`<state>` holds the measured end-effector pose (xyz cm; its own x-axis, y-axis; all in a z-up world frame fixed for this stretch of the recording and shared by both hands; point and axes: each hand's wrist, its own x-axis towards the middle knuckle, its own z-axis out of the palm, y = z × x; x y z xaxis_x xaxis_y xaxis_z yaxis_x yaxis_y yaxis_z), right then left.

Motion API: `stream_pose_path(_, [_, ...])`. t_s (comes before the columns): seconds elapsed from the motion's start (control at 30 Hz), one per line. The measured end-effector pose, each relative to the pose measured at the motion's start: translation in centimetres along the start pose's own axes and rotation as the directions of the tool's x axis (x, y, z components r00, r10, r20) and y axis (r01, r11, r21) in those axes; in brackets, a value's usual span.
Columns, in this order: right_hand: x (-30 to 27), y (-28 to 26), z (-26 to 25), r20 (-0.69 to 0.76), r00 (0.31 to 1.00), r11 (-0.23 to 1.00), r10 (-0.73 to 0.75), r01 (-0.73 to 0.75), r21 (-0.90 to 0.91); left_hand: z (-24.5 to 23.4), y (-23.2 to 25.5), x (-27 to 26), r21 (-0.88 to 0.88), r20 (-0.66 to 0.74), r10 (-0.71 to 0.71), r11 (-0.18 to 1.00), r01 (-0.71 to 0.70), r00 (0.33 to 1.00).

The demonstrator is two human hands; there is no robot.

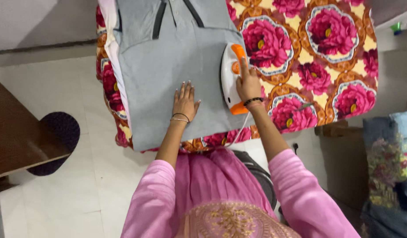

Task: The person irons a gray polo shirt laid flat on a floral-patterned bedsheet. They use an electric iron to smooth the shirt's body, sleeves, and collar, adjusting the fabric with their hands as needed.

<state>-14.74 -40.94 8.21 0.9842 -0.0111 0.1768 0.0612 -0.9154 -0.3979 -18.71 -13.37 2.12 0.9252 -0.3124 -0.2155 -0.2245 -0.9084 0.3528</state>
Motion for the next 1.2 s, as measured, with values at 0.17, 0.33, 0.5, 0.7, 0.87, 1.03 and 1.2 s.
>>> stream_pose_path(0.17, [3.1, -0.5, 2.0, 0.034, 0.998, 0.999, -0.053, 0.053, 0.009, -1.2, -2.4, 1.9, -0.015, -0.023, -0.079, 0.997, 0.079, 0.997])
stream_pose_path(0.33, [0.4, -5.9, 1.6, 0.212, 0.949, 0.97, -0.233, 0.211, 0.125, -3.0, -7.4, 5.3, -0.035, -0.116, -0.344, 0.939, 0.342, 0.932])
stream_pose_path(0.5, [5.9, -13.8, 5.8, 0.204, 0.905, 0.923, -0.373, 0.34, 0.179, -2.8, -13.5, 5.3, -0.087, -0.214, -0.434, 0.901, 0.425, 0.875])
stream_pose_path(0.7, [7.3, -17.0, 5.7, 0.288, 0.852, 0.892, -0.437, 0.369, 0.261, -2.6, -16.8, 2.7, -0.088, -0.309, -0.527, 0.845, 0.528, 0.792])
stream_pose_path(0.87, [6.8, -20.0, 5.2, 0.321, 0.767, 0.828, -0.556, 0.477, 0.296, -2.6, -17.0, 2.1, -0.029, -0.371, -0.555, 0.808, 0.588, 0.745])
stream_pose_path(1.03, [9.0, -23.5, 7.5, 0.238, 0.743, 0.774, -0.626, 0.554, 0.308, -3.4, -16.5, 2.0, -0.11, -0.341, -0.578, 0.808, 0.579, 0.741])
stream_pose_path(1.2, [7.2, -19.0, 6.0, 0.451, 0.77, 0.891, -0.451, 0.413, 0.187, -3.8, -16.3, 1.8, -0.118, -0.322, -0.597, 0.795, 0.594, 0.735])
